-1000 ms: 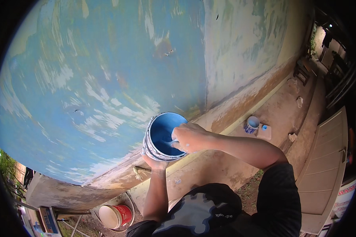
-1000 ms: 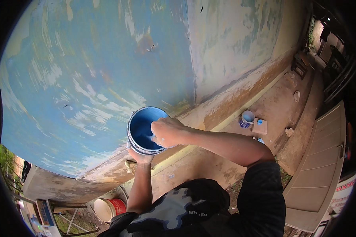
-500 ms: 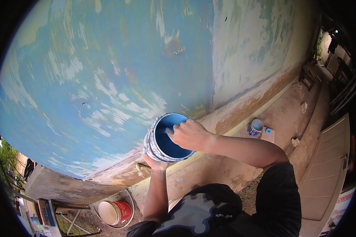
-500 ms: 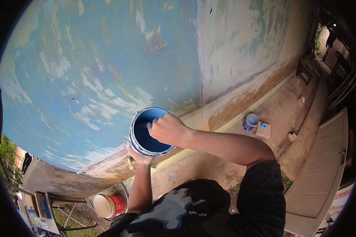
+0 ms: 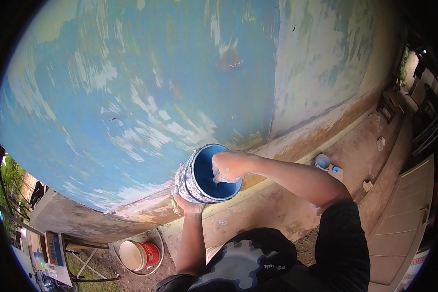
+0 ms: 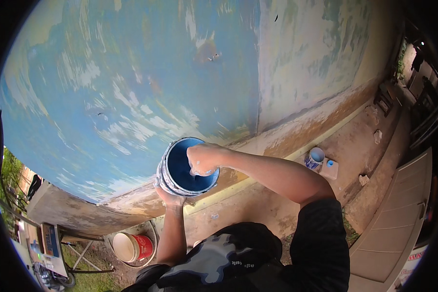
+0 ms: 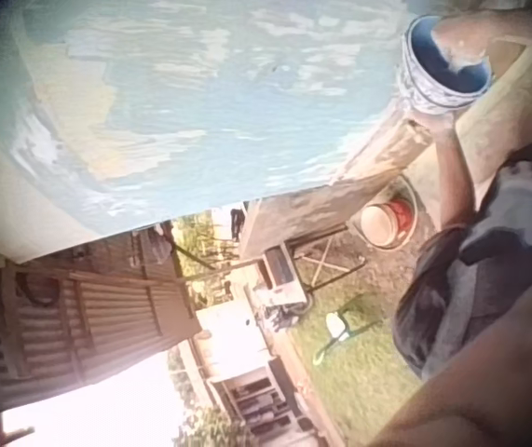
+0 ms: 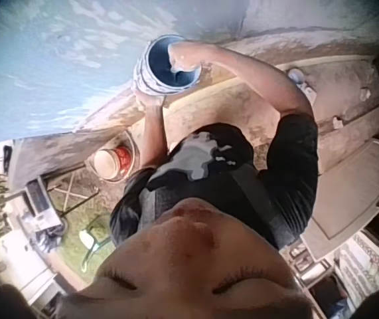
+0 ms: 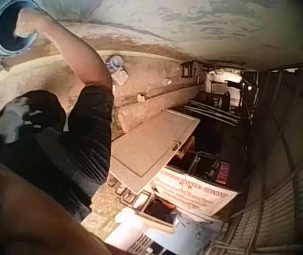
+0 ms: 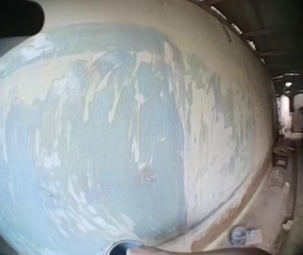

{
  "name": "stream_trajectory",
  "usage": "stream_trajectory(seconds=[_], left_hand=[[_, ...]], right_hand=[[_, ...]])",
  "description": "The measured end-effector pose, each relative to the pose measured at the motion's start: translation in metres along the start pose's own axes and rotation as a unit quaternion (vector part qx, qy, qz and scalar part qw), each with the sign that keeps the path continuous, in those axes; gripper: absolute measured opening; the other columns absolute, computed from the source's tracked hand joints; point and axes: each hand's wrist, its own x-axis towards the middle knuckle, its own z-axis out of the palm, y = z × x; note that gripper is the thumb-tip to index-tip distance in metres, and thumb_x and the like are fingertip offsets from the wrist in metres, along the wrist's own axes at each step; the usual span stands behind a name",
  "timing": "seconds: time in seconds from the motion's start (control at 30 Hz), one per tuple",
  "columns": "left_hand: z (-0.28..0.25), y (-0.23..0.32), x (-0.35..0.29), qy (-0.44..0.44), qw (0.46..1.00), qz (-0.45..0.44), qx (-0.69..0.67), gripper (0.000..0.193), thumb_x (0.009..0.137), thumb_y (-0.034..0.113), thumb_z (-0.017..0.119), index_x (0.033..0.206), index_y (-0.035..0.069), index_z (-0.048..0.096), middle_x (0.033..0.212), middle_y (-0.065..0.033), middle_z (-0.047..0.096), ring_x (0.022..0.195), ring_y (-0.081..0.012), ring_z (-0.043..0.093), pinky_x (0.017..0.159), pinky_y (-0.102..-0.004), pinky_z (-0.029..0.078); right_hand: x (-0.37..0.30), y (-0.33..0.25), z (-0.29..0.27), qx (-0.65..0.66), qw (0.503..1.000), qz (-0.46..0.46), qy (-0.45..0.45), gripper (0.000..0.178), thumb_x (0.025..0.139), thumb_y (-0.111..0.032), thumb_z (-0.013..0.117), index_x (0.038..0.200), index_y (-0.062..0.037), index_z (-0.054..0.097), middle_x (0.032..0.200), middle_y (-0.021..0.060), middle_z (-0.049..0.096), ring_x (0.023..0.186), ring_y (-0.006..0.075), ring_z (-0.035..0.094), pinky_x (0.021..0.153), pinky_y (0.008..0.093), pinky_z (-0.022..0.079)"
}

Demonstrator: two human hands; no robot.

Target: The person paints a wall blue with a paintbrush, dipping the brush into a bucket of blue paint and applying it to the wall.

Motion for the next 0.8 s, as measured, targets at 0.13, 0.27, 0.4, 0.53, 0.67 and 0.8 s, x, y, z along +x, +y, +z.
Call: stream_trajectory(seconds=[0.13, 0.27, 0.4, 0.53, 0.67, 0.8], left_hand=[[-0.006, 0.023, -0.013, 0.024, 0.999, 0.033, -0.016, 0.058, 0.107, 0.042, 0.035, 0.146, 0.004, 0.057, 0.147, -0.0155, 0.061, 0.133, -0.0335, 0.059, 0.117, -0.0511, 0.045], [-0.011, 0.054, -0.038, 0.052, 0.997, 0.050, -0.028, 0.060, 0.103, 0.048, 0.044, 0.144, 0.007, 0.059, 0.145, -0.0149, 0.062, 0.130, -0.0335, 0.060, 0.114, -0.0504, 0.047], [-0.014, 0.077, -0.068, 0.050, 0.991, 0.125, 0.012, 0.060, 0.102, 0.049, 0.046, 0.141, 0.006, 0.061, 0.143, -0.0149, 0.064, 0.129, -0.0336, 0.061, 0.112, -0.0508, 0.049], [-0.027, 0.099, -0.099, 0.065, 0.981, 0.179, -0.033, 0.073, 0.097, 0.055, 0.050, 0.148, 0.004, 0.056, 0.149, -0.0185, 0.060, 0.132, -0.0376, 0.059, 0.115, -0.0545, 0.047], [-0.013, 0.126, -0.131, 0.119, 0.969, 0.212, -0.043, 0.066, 0.101, 0.052, 0.047, 0.148, 0.006, 0.056, 0.147, -0.0178, 0.061, 0.130, -0.0363, 0.060, 0.115, -0.0539, 0.047], [0.006, 0.148, -0.151, 0.082, 0.954, 0.276, -0.085, 0.063, 0.109, 0.051, 0.040, 0.150, 0.005, 0.053, 0.155, -0.0165, 0.054, 0.135, -0.0337, 0.057, 0.114, -0.0514, 0.048]], right_hand=[[0.009, -0.020, -0.010, 0.036, 0.996, -0.070, 0.032, 0.027, 0.090, -0.023, 0.080, 0.096, 0.0032, 0.077, 0.091, 0.0248, 0.075, 0.086, 0.0422, 0.073, 0.077, 0.0474, 0.057], [0.020, -0.058, -0.028, -0.013, 0.975, -0.203, 0.093, 0.028, 0.093, -0.021, 0.077, 0.108, 0.0028, 0.077, 0.095, 0.0255, 0.075, 0.087, 0.0419, 0.073, 0.079, 0.0466, 0.057], [0.033, -0.099, -0.039, -0.084, 0.954, -0.263, 0.112, 0.023, 0.093, -0.018, 0.075, 0.106, 0.0005, 0.077, 0.088, 0.0221, 0.074, 0.082, 0.0416, 0.071, 0.076, 0.0475, 0.057], [0.062, -0.111, -0.026, 0.005, 0.927, -0.349, 0.136, 0.023, 0.093, -0.020, 0.076, 0.106, -0.0018, 0.078, 0.088, 0.0200, 0.074, 0.080, 0.0410, 0.070, 0.074, 0.0476, 0.056], [0.087, -0.136, -0.003, 0.016, 0.883, -0.438, 0.166, 0.023, 0.089, -0.019, 0.080, 0.108, -0.0055, 0.079, 0.087, 0.0142, 0.074, 0.081, 0.0338, 0.070, 0.070, 0.0438, 0.057], [0.103, -0.157, 0.038, -0.004, 0.815, -0.512, 0.273, 0.027, 0.085, -0.016, 0.084, 0.110, -0.0054, 0.079, 0.086, 0.0099, 0.074, 0.081, 0.0258, 0.069, 0.063, 0.0383, 0.056]])
